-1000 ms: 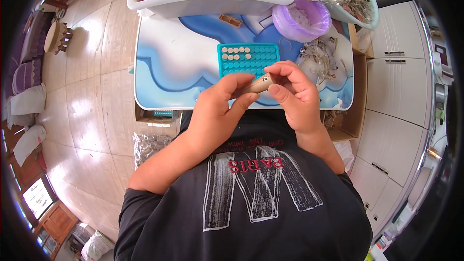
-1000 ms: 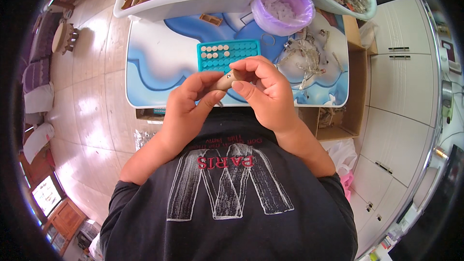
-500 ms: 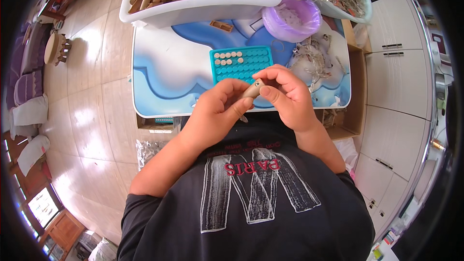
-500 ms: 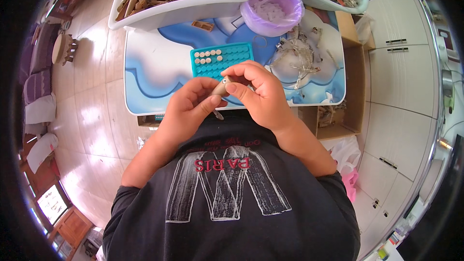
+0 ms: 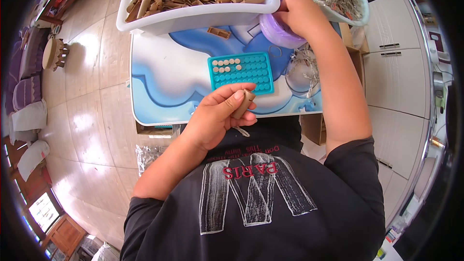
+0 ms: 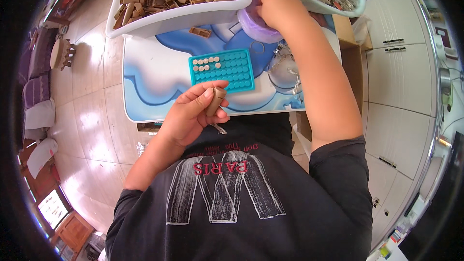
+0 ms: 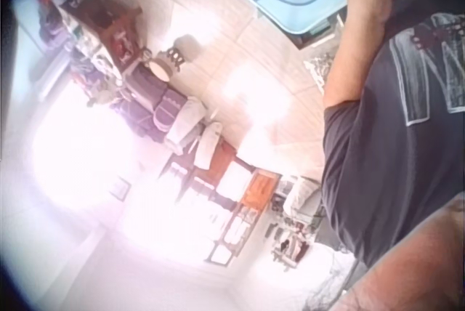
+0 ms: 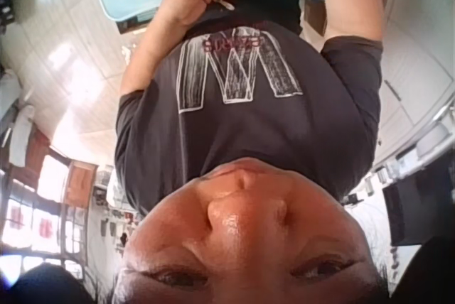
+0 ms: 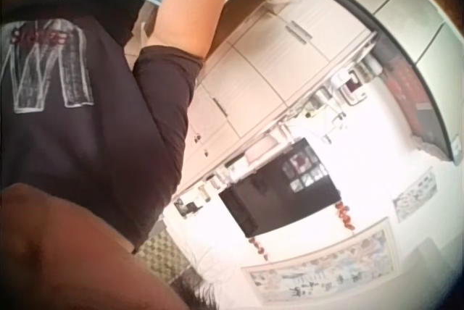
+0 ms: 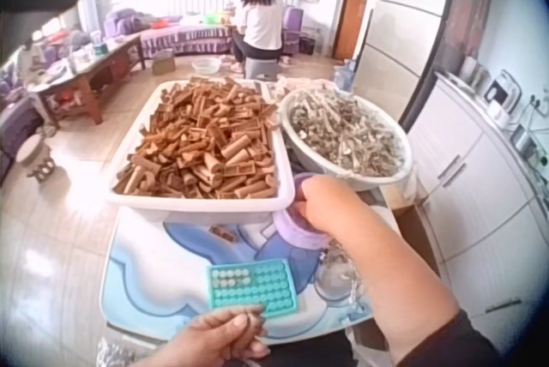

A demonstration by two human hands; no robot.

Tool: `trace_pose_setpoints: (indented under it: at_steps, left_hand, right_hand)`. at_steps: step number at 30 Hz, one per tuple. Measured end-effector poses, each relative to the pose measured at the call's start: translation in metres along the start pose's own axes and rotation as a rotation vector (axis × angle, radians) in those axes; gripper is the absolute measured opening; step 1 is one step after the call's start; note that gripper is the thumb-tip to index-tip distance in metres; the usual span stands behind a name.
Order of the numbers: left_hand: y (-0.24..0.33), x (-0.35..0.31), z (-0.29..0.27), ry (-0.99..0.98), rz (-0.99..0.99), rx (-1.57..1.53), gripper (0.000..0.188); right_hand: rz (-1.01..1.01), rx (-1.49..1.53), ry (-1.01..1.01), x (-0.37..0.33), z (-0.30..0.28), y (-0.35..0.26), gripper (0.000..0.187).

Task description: The person assembles small brown plastic components by hand, inserting metal pins and white circular pieces into the slots. They handle the parts one at a time, occasionally picking up new components from a white bin and placing finished assemblies into a cardboard box.

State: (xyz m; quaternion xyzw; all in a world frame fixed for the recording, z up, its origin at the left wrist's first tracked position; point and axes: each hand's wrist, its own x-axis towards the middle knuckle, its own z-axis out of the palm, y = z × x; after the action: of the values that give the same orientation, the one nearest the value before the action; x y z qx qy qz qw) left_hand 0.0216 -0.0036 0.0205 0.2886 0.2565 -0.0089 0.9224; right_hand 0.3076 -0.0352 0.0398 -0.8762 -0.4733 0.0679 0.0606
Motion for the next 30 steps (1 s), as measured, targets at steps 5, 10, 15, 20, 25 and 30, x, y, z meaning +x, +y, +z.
trace_pose_setpoints:
  at_steps: [5, 10, 15, 20, 25, 30]
  left_hand:
    - [-0.003, -0.002, -0.005, 0.042, 0.042, -0.030, 0.031]
    - [-0.003, -0.001, -0.002, 0.069, 0.076, -0.043, 0.035]
    - [-0.006, 0.003, -0.003, 0.000, 0.049, -0.120, 0.035]
    - [-0.008, 0.005, -0.004, -0.078, 0.059, -0.236, 0.032]
    - [-0.008, 0.005, -0.003, -0.077, 0.069, -0.207, 0.031]
    - [-0.011, 0.004, -0.006, -0.049, 0.039, -0.141, 0.031]
  right_hand:
    - [-0.033, -0.007, 0.078, 0.009, 0.012, -0.004, 0.020]
    - [0.056, 0.414, 0.111, -0.016, -0.015, -0.002, 0.021]
    - [0.009, 0.749, 0.294, -0.046, -0.015, 0.006, 0.023]
    - [0.066, 1.032, 0.282, -0.099, -0.011, -0.030, 0.019]
    - [-0.273, 0.874, 0.299, -0.152, 0.023, -0.063, 0.009]
    - [-0.290, 0.810, 0.282, -0.164, 0.037, -0.066, 0.012]
